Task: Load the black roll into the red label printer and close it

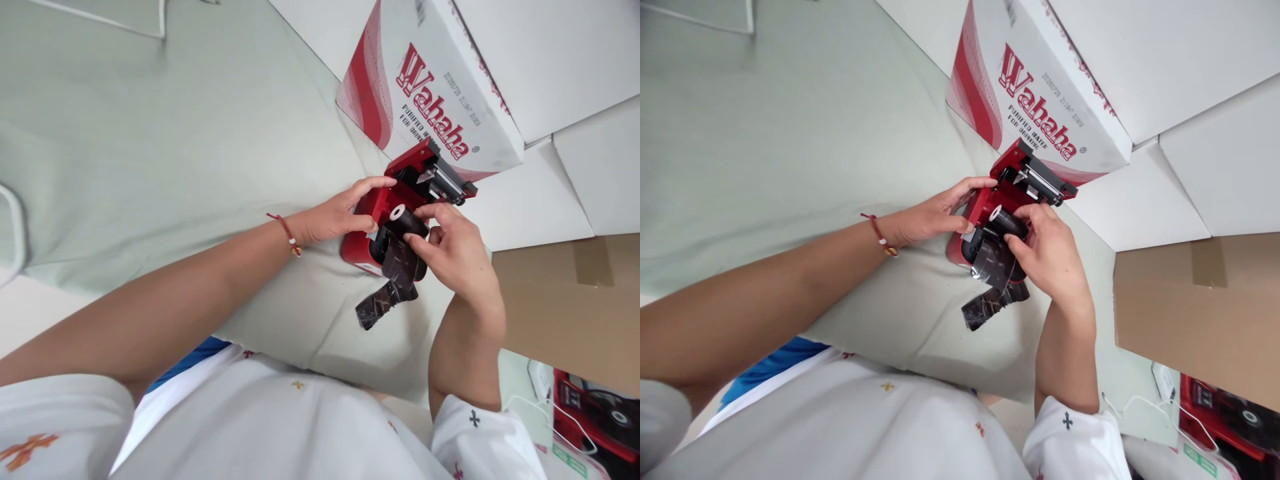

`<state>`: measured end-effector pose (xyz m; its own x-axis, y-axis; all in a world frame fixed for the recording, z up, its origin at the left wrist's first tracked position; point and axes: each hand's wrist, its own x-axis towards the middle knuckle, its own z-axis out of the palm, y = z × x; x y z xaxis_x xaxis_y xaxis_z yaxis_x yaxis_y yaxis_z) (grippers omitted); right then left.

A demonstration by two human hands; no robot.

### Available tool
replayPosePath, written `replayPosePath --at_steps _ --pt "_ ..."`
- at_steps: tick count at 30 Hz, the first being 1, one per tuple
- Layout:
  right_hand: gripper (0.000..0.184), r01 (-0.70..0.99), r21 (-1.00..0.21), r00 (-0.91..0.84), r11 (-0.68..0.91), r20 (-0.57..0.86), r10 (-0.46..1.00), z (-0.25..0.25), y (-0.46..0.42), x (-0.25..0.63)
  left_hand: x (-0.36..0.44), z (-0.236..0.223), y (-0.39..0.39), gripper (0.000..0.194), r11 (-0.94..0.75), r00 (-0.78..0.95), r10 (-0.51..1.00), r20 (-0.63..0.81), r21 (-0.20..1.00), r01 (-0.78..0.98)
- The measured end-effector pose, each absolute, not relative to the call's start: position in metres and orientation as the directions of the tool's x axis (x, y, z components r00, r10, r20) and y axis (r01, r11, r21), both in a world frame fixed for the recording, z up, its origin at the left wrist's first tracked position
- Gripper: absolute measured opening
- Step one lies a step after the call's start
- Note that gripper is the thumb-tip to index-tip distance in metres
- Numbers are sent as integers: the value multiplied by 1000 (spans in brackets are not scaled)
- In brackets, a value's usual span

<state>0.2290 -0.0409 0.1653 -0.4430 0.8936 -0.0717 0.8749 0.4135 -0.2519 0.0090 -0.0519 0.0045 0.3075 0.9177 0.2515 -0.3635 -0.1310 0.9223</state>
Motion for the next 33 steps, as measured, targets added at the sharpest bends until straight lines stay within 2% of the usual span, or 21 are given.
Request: replayPosePath --at_steps 3,7,9,12,15,18,22,24,26,29,33 --pt "32 829 -467 -385 307 -79 920 184 -64 260 9 -3 -49 86 -130 312 914 260 916 -381" --pt "44 802 -582 -279 133 -168 946 191 -87 326 9 -8 -47 86 -126 312 915 256 916 -381" --pt "49 846 -530 -220 54 -256 941 182 -90 358 9 -9 -47 87 -123 310 916 255 914 -387" --pt "53 933 -358 -121 -26 -383 916 157 -87 387 9 -10 -47 85 -126 311 912 267 904 -408" --pt "45 964 -265 -80 -22 -369 926 128 -83 388 9 -9 -47 82 -138 301 911 282 896 -422" --pt "48 960 -280 -85 4 -278 957 105 -89 367 8 -6 -47 82 -129 304 914 270 902 -412" --pt "54 906 -405 -188 122 -129 974 90 -115 326 8 -6 -46 85 -126 297 919 258 908 -399" --pt "48 882 -420 -283 214 -109 953 85 -126 309 8 -7 -46 86 -137 288 920 267 906 -401" --pt "41 884 -386 -329 266 -106 938 79 -132 301 8 -10 -45 87 -148 282 919 275 905 -399" --pt "38 881 -389 -312 270 -50 949 73 -133 304 9 -11 -44 87 -164 276 916 289 901 -401" --pt "43 904 -389 -191 177 3 982 68 -131 314 9 -9 -46 81 -161 291 909 297 897 -411"
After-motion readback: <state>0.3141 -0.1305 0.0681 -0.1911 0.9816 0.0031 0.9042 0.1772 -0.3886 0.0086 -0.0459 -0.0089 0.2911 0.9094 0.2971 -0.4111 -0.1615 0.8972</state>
